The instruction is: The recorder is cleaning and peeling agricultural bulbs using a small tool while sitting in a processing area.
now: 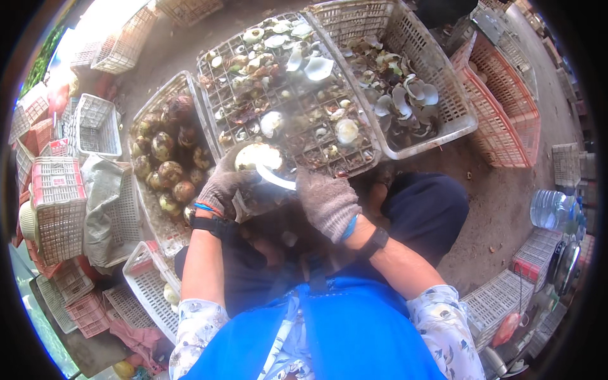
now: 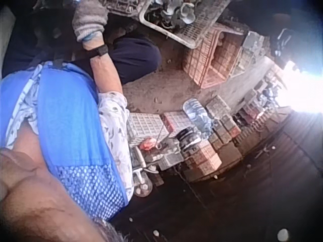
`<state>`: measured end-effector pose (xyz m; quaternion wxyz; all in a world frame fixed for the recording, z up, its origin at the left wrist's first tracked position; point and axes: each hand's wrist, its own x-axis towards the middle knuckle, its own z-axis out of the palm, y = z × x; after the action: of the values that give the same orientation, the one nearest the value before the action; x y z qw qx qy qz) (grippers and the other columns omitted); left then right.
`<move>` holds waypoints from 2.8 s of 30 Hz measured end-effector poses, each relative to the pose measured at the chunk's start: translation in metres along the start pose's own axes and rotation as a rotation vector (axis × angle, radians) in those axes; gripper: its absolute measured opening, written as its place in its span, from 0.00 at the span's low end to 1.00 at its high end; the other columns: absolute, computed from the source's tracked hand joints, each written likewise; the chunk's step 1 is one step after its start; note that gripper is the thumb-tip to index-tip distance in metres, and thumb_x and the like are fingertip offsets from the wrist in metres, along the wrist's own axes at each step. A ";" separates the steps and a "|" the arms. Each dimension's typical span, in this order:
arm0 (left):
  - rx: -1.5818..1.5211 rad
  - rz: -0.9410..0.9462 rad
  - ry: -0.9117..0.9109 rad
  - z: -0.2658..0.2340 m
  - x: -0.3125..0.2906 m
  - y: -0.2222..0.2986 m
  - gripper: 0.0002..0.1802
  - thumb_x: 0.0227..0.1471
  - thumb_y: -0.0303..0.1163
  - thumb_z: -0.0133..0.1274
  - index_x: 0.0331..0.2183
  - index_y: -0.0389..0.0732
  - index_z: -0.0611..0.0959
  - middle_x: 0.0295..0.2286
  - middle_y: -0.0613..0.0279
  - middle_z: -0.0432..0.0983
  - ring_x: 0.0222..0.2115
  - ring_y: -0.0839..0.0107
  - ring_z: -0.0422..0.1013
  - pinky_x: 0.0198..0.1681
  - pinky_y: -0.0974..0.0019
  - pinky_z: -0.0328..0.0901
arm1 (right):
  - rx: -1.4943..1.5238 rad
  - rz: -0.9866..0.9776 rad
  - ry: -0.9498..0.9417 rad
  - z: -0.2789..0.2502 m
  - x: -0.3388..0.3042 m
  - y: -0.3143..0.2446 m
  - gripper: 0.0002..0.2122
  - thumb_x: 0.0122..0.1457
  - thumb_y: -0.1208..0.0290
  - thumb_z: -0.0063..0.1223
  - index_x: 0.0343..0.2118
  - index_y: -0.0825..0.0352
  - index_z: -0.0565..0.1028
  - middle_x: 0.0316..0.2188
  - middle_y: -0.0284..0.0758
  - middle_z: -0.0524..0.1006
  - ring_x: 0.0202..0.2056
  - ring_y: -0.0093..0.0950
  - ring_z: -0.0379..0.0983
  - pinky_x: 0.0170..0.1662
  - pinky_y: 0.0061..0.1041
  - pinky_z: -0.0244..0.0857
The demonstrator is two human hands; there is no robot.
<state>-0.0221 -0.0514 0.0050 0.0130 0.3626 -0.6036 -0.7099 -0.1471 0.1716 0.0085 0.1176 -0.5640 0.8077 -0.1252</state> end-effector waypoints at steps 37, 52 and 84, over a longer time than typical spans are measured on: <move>0.791 0.797 0.376 0.041 -0.033 -0.021 0.43 0.29 0.34 0.77 0.49 0.39 0.75 0.43 0.52 0.75 0.46 0.57 0.75 0.49 0.57 0.71 | 0.425 0.233 -0.136 0.005 0.032 0.031 0.14 0.62 0.63 0.49 0.41 0.70 0.74 0.34 0.54 0.78 0.40 0.51 0.76 0.43 0.47 0.70; 0.724 0.496 0.410 0.059 -0.050 -0.016 0.42 0.34 0.33 0.72 0.53 0.38 0.73 0.45 0.44 0.75 0.47 0.45 0.73 0.48 0.52 0.71 | 0.342 0.336 -0.130 -0.013 0.006 0.014 0.24 0.57 0.66 0.56 0.56 0.67 0.68 0.40 0.51 0.79 0.43 0.51 0.76 0.46 0.46 0.70; 1.055 0.543 0.596 0.090 -0.054 -0.022 0.39 0.40 0.31 0.65 0.55 0.35 0.70 0.49 0.37 0.70 0.50 0.38 0.68 0.52 0.47 0.68 | -0.435 -0.137 -0.111 -0.024 0.038 0.003 0.11 0.60 0.74 0.47 0.44 0.72 0.73 0.27 0.44 0.80 0.27 0.39 0.81 0.27 0.36 0.74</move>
<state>-0.0211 0.0556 0.0137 0.1786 0.3361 -0.9108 -0.1599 -0.1709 0.1386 0.0281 0.0287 -0.6356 0.7678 0.0753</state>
